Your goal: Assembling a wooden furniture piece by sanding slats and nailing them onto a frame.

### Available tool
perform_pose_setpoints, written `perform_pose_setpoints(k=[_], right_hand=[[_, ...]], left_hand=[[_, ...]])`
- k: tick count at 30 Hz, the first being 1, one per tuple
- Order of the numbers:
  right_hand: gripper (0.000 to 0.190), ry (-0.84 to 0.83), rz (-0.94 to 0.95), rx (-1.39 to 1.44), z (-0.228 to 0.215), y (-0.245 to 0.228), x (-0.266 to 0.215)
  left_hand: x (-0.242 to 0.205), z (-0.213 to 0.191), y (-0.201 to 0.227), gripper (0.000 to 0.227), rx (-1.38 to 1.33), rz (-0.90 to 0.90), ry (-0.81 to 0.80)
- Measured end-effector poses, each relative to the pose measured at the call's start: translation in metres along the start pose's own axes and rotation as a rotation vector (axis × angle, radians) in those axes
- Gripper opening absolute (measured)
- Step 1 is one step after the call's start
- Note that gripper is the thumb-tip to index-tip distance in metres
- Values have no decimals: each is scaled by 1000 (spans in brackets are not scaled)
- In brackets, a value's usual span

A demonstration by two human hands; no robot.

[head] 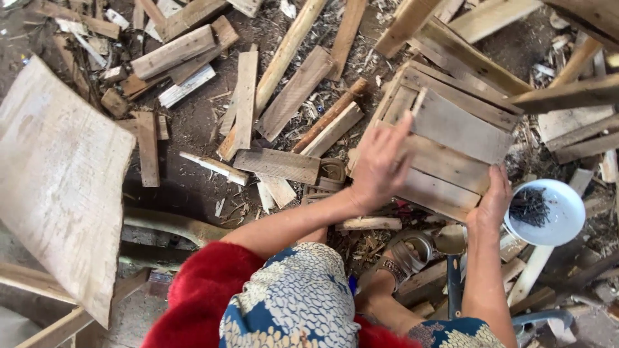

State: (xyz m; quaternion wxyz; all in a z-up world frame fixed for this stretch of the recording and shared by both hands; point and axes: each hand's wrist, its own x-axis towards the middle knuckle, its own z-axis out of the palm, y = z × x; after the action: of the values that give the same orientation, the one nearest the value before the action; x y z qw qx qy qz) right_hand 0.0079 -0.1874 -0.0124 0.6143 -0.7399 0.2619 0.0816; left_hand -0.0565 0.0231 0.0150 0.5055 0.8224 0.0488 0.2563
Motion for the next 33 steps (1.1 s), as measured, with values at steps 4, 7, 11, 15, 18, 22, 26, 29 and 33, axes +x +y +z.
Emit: perform_pose_setpoints(k=[4,7,11,15,18,22,26,29,33], right_hand=[[47,-5,70,154,11,-16,-14],[42,-13,65,157,9,-12,-12],[39,-4,63,159,11,-17,-17],[60,81,28,-76,8,-16,-16],[36,66,-167,-73,10,-10,-13],[33,49,-298,-52,1,8,-3],[22,34,-380,-92,8,-4,-11],[13,37,-338,-84,4,-2,-7],[56,146,-225,-7,-13,26,22]], left_hand=[[-8,4,15,64,72,8,-1],[-12,3,20,74,167,60,-13],[-9,4,20,70,110,45,0],[-3,1,-5,56,160,-117,49],[5,2,-44,32,206,-282,79],[8,9,-75,32,235,-403,-5],[14,9,-81,31,150,-450,-11],[22,7,-88,23,8,-517,20],[33,-2,-82,17,-113,-607,25]])
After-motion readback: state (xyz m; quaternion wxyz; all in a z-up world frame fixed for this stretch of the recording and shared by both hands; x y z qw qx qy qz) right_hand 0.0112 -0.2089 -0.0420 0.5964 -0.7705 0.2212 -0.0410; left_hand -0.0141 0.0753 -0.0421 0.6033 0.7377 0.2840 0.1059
